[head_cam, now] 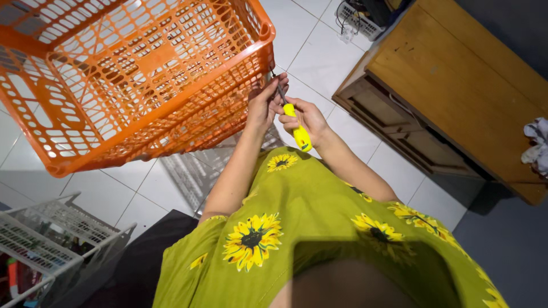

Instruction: The person assembles a vertical rack by stacking orange plastic crates and securing them with a yellow-handled screwdriver. They lift and align each crate, then tighten fasteners at the corners to connect the units.

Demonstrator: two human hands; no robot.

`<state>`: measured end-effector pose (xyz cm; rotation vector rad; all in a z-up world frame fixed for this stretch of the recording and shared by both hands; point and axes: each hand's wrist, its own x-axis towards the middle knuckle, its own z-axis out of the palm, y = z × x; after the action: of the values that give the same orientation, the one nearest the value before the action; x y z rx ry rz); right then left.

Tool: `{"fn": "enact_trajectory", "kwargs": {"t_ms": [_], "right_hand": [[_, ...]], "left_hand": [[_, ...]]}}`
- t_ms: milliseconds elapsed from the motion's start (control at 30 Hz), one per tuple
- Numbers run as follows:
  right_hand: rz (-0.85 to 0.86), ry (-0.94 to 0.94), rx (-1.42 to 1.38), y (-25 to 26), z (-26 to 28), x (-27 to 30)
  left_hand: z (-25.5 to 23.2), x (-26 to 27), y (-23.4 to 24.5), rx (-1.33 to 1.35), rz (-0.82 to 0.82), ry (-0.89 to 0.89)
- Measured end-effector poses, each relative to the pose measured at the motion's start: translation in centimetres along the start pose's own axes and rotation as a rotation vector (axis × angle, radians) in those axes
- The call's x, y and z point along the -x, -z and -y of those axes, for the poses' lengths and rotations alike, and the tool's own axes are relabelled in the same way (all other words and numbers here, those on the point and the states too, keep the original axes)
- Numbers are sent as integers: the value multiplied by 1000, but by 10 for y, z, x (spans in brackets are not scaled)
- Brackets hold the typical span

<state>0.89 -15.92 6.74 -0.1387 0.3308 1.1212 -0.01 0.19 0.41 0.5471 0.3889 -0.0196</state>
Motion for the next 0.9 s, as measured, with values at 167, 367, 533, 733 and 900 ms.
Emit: {"fn": "enact_trajectory", "kwargs": {"t_ms": [167,367,533,733,900], "right_hand": [[-438,132,859,-36,-11,31],[-540,870,2025,-52,-48,70],[-657,911,2014,-35,-59,55],[-576,583,1219,-20,-40,50],[-485,501,882,-15,-23,43]], "left_hand": [[6,-4,-4,7,-66,-80],[10,-5,-7,21,-78,-127],[13,-15,13,-33,-42,-88],[15,-29,41,-452,-151,-280],[4,-43,46,-794,-304,-57]]}}
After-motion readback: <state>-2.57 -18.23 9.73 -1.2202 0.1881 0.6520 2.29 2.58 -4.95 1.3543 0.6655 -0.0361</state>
